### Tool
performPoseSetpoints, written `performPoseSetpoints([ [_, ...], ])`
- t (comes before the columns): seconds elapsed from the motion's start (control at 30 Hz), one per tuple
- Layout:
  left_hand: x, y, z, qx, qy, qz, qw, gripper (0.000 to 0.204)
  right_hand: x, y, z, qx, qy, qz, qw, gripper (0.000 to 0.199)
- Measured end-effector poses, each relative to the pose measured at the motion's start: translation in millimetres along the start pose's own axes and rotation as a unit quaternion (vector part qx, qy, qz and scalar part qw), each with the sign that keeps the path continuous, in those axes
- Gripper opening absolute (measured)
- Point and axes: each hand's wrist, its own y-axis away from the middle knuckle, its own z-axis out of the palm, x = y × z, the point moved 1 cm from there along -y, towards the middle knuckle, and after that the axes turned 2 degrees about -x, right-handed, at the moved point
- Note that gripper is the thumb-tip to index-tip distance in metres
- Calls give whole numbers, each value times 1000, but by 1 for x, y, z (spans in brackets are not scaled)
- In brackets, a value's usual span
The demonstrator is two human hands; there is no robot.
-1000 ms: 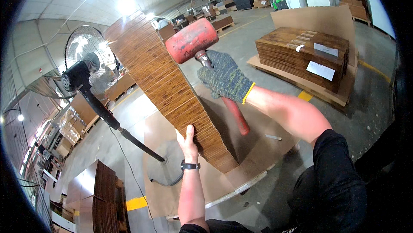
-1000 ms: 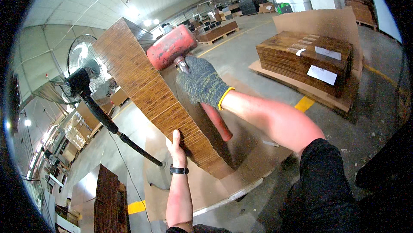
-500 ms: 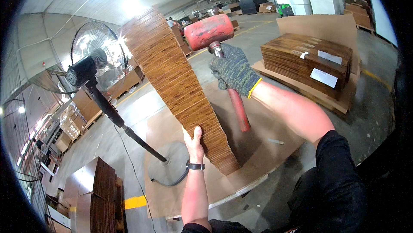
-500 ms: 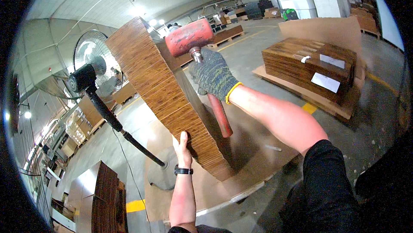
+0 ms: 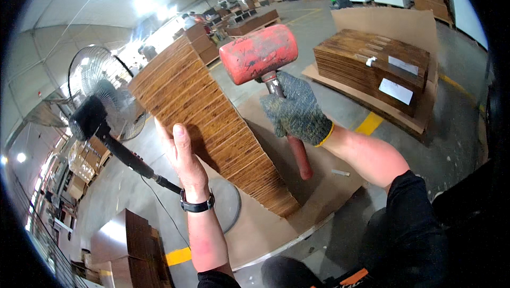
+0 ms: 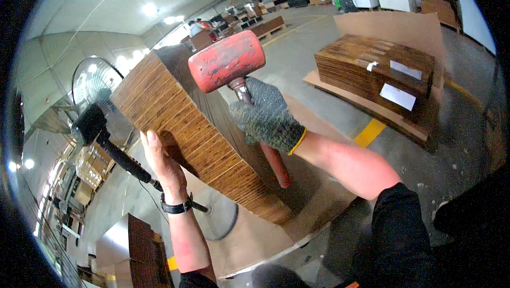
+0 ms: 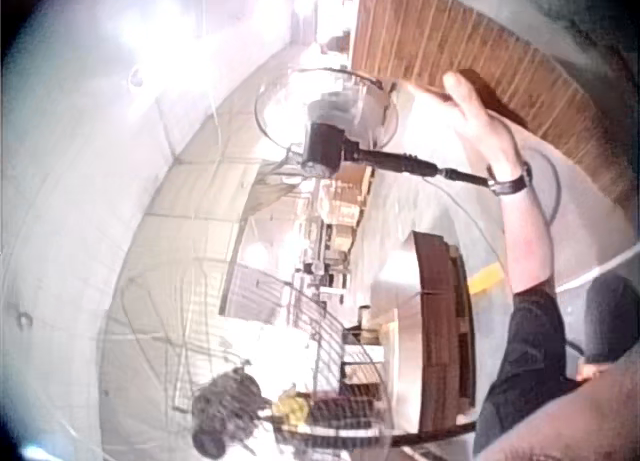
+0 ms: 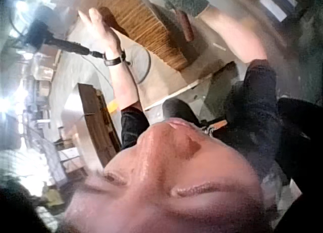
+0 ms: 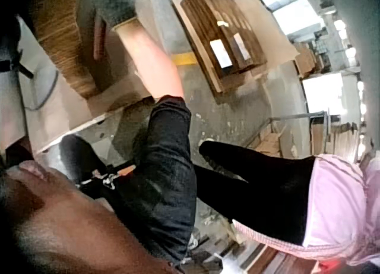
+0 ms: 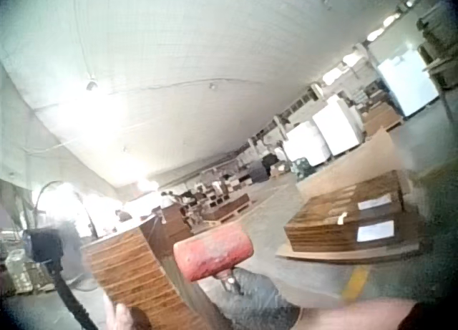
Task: The person uses a red rubber mallet to repeatedly strike the edge of a long, curved wooden plank. The plank is held in place by the person's left hand while the right hand delivers the blows.
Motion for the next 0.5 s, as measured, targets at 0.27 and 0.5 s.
performPoseSetpoints([
  [0.27,5,-8,22,63,-5,-30,998,59,-3,3,4,-2,123,-3,992,12],
  [0.5,0,-6,18,66,1,-48,997,63,-5,13,0,-18,108,73,991,22],
])
